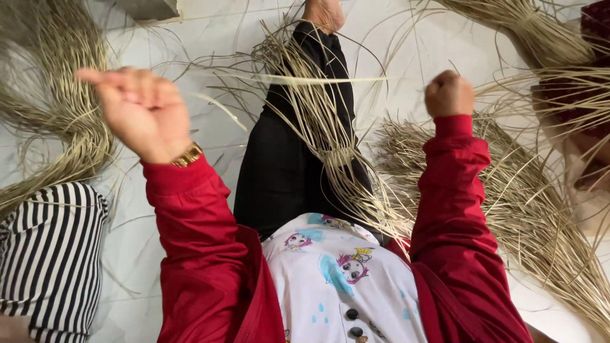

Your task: A person is weaving long, thin strips of dried plant material together by hand while sitting on the floor.

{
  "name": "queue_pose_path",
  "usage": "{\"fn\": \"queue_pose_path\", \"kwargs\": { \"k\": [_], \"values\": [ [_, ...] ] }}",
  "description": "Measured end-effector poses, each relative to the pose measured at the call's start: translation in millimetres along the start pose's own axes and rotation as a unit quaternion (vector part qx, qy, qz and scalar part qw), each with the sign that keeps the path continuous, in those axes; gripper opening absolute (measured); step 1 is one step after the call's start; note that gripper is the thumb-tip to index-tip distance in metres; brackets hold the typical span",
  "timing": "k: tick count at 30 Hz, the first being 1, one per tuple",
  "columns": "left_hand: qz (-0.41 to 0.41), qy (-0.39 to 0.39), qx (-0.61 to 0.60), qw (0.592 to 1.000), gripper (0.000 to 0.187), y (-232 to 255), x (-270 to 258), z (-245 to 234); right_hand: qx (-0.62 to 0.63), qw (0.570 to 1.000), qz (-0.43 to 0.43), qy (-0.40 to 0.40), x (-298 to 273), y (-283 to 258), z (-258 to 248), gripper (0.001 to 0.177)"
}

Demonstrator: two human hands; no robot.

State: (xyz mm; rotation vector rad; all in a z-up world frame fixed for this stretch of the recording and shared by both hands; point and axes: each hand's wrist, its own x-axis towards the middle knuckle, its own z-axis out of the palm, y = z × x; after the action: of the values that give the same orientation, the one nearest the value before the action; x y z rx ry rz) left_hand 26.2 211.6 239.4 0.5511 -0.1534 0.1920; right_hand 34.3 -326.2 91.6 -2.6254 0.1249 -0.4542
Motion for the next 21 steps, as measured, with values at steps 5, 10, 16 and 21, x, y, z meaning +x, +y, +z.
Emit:
{"fn": "queue_pose_path", "kwargs": {
  "k": [5, 10, 16, 21],
  "values": [
    [0.123, 0.089, 0.127, 0.980, 0.028, -87, -9, -12, 0.081, 0.989, -0.102, 0.068, -5, -70, -13, 0.010],
    [-0.018, 0.021, 0.318, 0.948, 0.006, -180, -64, 62, 0.393, 0.895, -0.153, -0.143, -28, -226, -46, 0.028],
    [-0.206, 0.073, 0.186, 0.958, 0.024, -212, -67, 30, 0.417, 0.878, -0.141, -0.187, -45, -226, -34, 0.015],
    [-0.153, 0.172, 0.141, 0.963, 0.019, -170, -20, -36, 0.501, 0.795, -0.198, -0.279, -57, -174, -41, 0.015]
  ]
}}
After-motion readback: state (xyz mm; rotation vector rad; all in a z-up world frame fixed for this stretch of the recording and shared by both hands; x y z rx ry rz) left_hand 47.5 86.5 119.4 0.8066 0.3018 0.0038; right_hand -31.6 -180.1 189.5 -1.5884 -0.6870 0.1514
